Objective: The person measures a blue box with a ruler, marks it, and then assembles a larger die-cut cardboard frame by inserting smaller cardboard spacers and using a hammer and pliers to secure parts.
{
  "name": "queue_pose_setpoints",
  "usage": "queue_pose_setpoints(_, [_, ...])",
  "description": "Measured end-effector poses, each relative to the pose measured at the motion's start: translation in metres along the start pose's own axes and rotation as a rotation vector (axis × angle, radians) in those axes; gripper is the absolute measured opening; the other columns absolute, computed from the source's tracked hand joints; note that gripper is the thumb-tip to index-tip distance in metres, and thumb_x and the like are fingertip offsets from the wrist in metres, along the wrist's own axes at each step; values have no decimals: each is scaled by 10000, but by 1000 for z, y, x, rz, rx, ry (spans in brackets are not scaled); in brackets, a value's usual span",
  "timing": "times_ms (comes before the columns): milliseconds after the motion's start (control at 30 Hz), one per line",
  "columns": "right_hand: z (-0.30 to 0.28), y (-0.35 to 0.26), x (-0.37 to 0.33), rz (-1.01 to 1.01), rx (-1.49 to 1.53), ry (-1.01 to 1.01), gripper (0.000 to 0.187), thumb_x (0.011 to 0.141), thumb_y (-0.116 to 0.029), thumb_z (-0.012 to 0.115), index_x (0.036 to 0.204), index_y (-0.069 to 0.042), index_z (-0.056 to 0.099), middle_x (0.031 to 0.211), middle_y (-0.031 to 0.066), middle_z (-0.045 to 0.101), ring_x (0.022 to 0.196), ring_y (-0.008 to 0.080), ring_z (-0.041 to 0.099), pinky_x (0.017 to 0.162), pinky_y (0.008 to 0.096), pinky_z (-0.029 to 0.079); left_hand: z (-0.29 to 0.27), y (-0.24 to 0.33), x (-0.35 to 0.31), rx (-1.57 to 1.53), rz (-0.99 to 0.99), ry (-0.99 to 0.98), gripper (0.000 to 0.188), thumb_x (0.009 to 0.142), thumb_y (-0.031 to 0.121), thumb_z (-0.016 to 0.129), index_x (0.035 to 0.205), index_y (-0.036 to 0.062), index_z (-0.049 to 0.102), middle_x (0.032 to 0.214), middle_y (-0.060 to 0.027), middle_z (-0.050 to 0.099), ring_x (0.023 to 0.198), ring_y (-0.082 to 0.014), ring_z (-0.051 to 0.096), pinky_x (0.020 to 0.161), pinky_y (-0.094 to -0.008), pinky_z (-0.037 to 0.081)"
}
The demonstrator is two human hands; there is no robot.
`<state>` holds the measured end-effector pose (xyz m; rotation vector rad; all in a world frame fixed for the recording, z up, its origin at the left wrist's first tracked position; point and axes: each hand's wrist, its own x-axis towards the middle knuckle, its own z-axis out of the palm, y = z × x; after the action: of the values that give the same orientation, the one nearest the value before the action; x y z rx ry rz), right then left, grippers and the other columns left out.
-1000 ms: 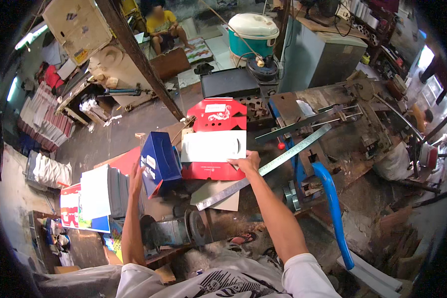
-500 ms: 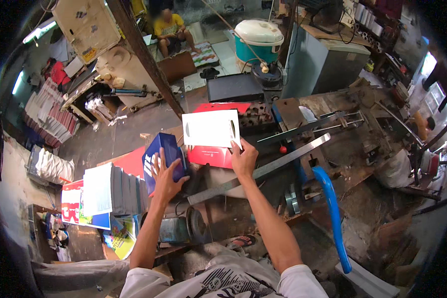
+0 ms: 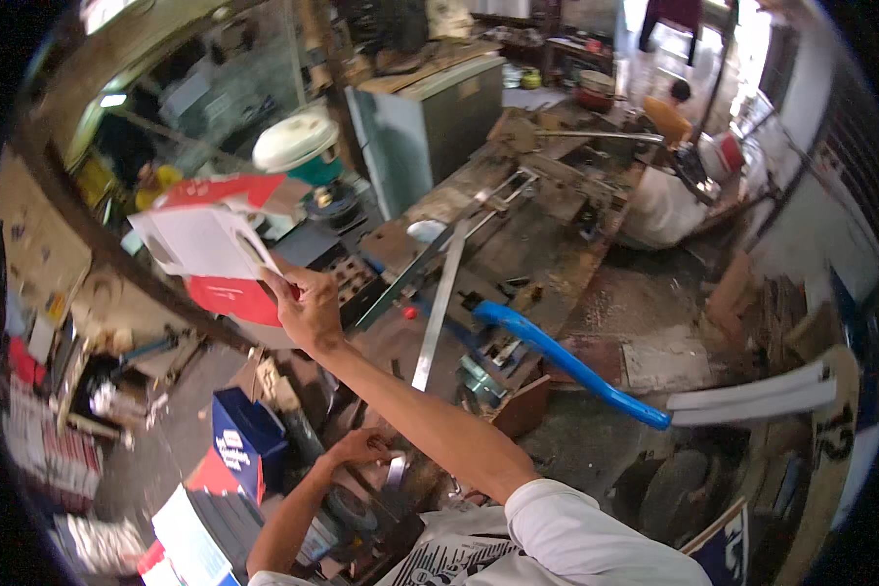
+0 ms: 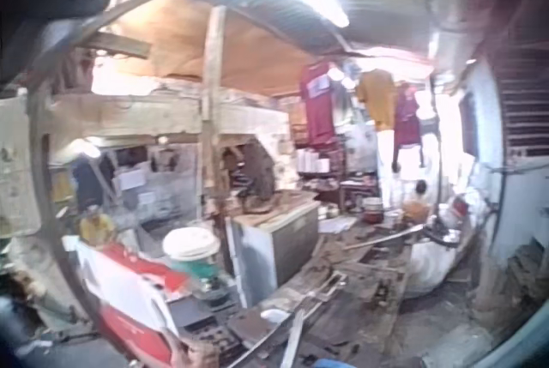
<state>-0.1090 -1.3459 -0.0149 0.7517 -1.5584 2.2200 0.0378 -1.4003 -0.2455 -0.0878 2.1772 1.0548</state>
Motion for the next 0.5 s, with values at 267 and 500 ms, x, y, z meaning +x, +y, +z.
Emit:
queue_pose_setpoints(267, [-269,-127,119,92,237,269,378,812,-145,773,1140,-9,642,1054,81,672,942,143,633,784,288,518,14,42,58,-266,155,540,556,844,461,719,1083,-32,625,808,-103,706,815,-196,682,699,-322,515])
queue_pose_setpoints(500, [-472,-108,64,374,-92,329,502,808,21,688,1266,57,487,1192,123,602,1102,229,599,933,357,507,40,94,37,-464,123,1004,371,941,335,633,847,-24,648,601,-11,565,560,-79,505,524,-269,392])
